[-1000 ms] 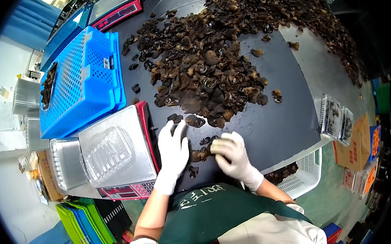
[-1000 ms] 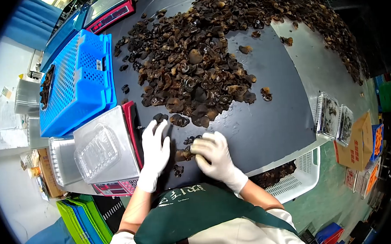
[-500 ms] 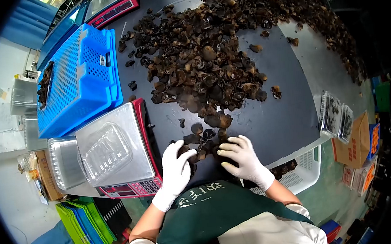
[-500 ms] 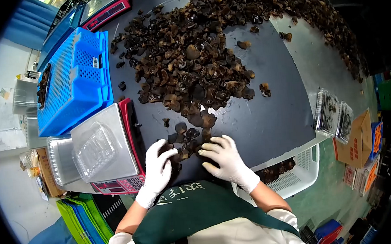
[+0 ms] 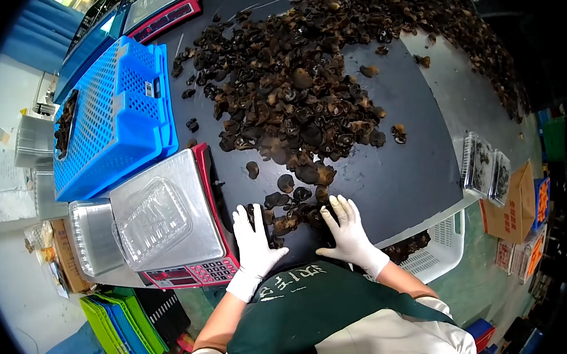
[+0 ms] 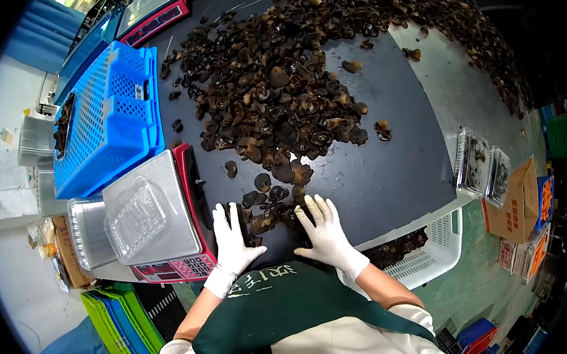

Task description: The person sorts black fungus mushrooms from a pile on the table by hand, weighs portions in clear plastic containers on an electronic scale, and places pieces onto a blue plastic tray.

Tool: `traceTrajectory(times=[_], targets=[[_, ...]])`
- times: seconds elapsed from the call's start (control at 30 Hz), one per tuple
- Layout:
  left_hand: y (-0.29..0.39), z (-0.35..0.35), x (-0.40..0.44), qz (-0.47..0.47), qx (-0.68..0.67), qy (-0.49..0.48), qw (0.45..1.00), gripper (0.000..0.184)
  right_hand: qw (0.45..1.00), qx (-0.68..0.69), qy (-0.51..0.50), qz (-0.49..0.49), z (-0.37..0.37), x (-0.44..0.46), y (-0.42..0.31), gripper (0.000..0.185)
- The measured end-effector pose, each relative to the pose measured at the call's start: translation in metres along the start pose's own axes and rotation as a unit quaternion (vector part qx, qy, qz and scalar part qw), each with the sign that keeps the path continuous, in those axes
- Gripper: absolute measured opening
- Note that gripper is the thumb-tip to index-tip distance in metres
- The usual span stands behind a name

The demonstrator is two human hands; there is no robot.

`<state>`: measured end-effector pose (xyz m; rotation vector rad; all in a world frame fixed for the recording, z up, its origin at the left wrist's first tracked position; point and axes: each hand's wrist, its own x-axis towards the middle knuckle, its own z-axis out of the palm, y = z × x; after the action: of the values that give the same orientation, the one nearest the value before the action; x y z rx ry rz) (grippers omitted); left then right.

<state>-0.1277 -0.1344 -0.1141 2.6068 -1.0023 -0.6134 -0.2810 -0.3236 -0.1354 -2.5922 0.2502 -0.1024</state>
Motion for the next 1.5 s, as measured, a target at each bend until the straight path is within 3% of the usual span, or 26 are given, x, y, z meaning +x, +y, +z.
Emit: traceTrajectory(times=[0.17,0.27,0.4,0.47,0.53,0.57,0.7,0.73,0.8,0.83,0.87,0.93,0.97,1.0,1.03,1.07,1.1,1.13,1.2,1.23,1.27,1.37,1.5], targets=[[0.002,0.008,0.03,0.034,0.004,-0.011,0.999,0.128,0.996,0.036,0.037,-0.067,0.0,0.048,-0.007,0.085],[-0.003,0.021,0.035,0.138,-0.028,0.01,0.99,0.116,0.995,-0.006,0.015,-0.1,-0.013,0.074,-0.024,0.079],[-0.002,0.012,0.025,0.208,-0.015,0.048,0.977,0.087,0.991,-0.01,0.029,-0.132,-0.002,0.064,-0.012,0.058],[0.012,0.011,0.011,0.18,0.04,0.092,0.978,0.075,0.989,-0.003,0.086,-0.124,0.008,0.046,-0.006,0.038],[0.013,0.012,0.006,0.177,0.069,0.078,0.979,0.068,0.986,-0.024,0.101,-0.128,0.013,0.032,-0.005,0.035],[0.014,0.013,0.007,0.181,0.057,0.101,0.977,0.056,0.982,-0.027,0.133,-0.128,0.014,0.028,-0.005,0.033],[0.015,0.019,0.018,0.163,-0.067,0.115,0.978,0.041,0.978,0.027,0.177,-0.11,0.017,0.04,0.005,0.025],[0.019,0.01,0.02,0.167,-0.067,0.117,0.977,0.041,0.974,0.098,0.187,-0.075,0.013,0.045,0.008,0.022],[0.025,-0.017,0.02,0.162,-0.152,0.131,0.966,0.039,0.898,0.353,0.257,0.061,0.019,0.049,0.013,0.013],[0.034,-0.038,0.016,0.155,-0.192,0.161,0.956,0.035,0.826,0.495,0.209,0.169,0.007,0.052,0.014,0.01],[0.037,-0.059,0.011,0.13,-0.212,0.179,0.952,0.032,0.722,0.617,0.153,0.273,-0.009,0.052,0.012,0.011],[0.029,-0.096,0.0,0.109,-0.165,0.27,0.942,0.026,0.51,0.788,0.14,0.314,-0.029,0.056,0.012,0.014],[0.019,-0.114,-0.004,0.088,-0.127,0.322,0.934,0.025,0.468,0.819,0.125,0.309,-0.033,0.055,0.016,0.018],[0.001,-0.126,-0.007,0.061,-0.138,0.364,0.919,0.026,0.469,0.818,0.129,0.307,-0.031,0.054,0.021,0.018],[-0.026,-0.136,-0.011,0.037,-0.189,0.377,0.906,0.028,0.362,0.868,0.087,0.329,-0.024,0.053,0.028,0.018],[-0.047,-0.146,-0.01,0.048,-0.105,0.416,0.902,0.03,0.248,0.904,0.042,0.346,-0.019,0.053,0.031,0.018],[-0.056,-0.158,-0.016,-0.093,-0.217,0.363,0.901,0.029,0.214,0.92,0.019,0.327,-0.019,0.055,0.03,0.02],[-0.076,-0.164,-0.013,-0.002,-0.112,0.378,0.919,0.029,0.216,0.921,0.014,0.324,-0.017,0.058,0.028,0.02],[-0.098,-0.164,-0.01,-0.022,-0.14,0.337,0.931,0.029,0.188,0.936,-0.039,0.295,-0.012,0.067,0.024,0.021],[-0.098,-0.159,-0.009,-0.078,-0.18,0.312,0.93,0.028,0.177,0.935,-0.057,0.303,-0.013,0.073,0.019,0.024],[-0.122,-0.146,-0.005,-0.038,-0.097,0.324,0.94,0.028,0.182,0.933,-0.072,0.302,-0.014,0.08,0.012,0.026],[-0.095,-0.133,0.002,-0.058,-0.152,0.314,0.935,0.029,0.278,0.902,-0.111,0.312,-0.021,0.109,-0.017,0.024],[-0.084,-0.133,0.002,-0.102,-0.194,0.302,0.928,0.03,0.245,0.933,-0.213,0.154,-0.019,0.156,-0.048,0.024]])
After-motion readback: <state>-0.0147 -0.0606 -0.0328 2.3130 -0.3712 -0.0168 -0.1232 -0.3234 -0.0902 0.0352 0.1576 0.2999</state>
